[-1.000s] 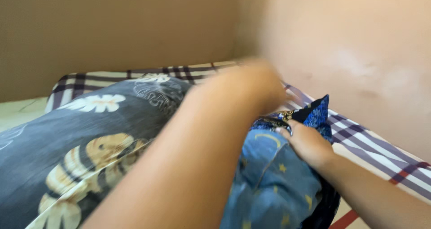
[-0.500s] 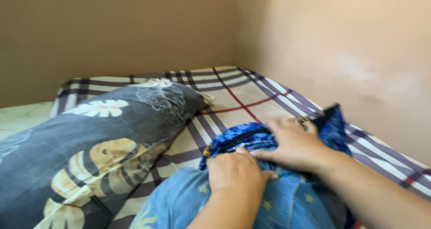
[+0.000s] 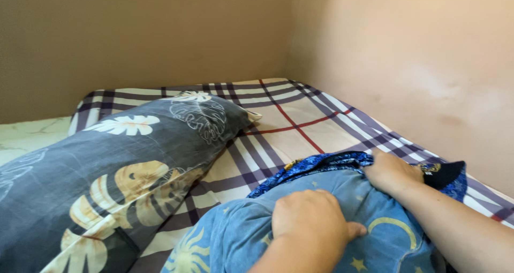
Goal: The person puts a pillow inside a blue patterned pillowcase on a bed and smooths the fabric with their hands.
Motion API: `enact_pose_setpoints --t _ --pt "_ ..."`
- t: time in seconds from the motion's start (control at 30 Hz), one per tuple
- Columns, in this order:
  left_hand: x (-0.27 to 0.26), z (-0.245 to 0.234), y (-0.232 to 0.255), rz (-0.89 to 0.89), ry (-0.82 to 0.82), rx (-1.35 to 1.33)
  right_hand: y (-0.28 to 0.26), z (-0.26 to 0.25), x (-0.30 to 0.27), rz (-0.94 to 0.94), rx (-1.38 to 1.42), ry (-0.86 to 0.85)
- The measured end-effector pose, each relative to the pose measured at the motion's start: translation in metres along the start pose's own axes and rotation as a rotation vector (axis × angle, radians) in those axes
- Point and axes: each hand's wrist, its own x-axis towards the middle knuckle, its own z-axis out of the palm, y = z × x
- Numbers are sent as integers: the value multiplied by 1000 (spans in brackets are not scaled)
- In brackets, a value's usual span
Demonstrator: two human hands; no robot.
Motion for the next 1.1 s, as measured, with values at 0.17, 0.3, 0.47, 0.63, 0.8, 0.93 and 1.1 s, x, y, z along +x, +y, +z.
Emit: enact_pose_setpoints --t 0.17,0.3,0.47,0.63,0.8,0.93,1.1 --pt "7 19 2 100 28 75 -49 -27 -14 -354 183 60" --pt "13 20 4 143 6 84 -78 -31 -43 -513 192 -330" --pt "-9 2 -4 171 -67 81 -73 -30 -39 -212 -102 -279" --pt "-8 -3 -17 285 -125 47 -41 -17 -30 -176 -95 -166" --pt "92 -27 -113 211 -227 30 -21 -21 -58 -171 -19 -85" --pt "131 22 -192 -220 -420 -47 -5 -21 -64 -139 103 -34" --pt "134 90 -193 -173 -229 -308 32 14 -38 -216 383 164"
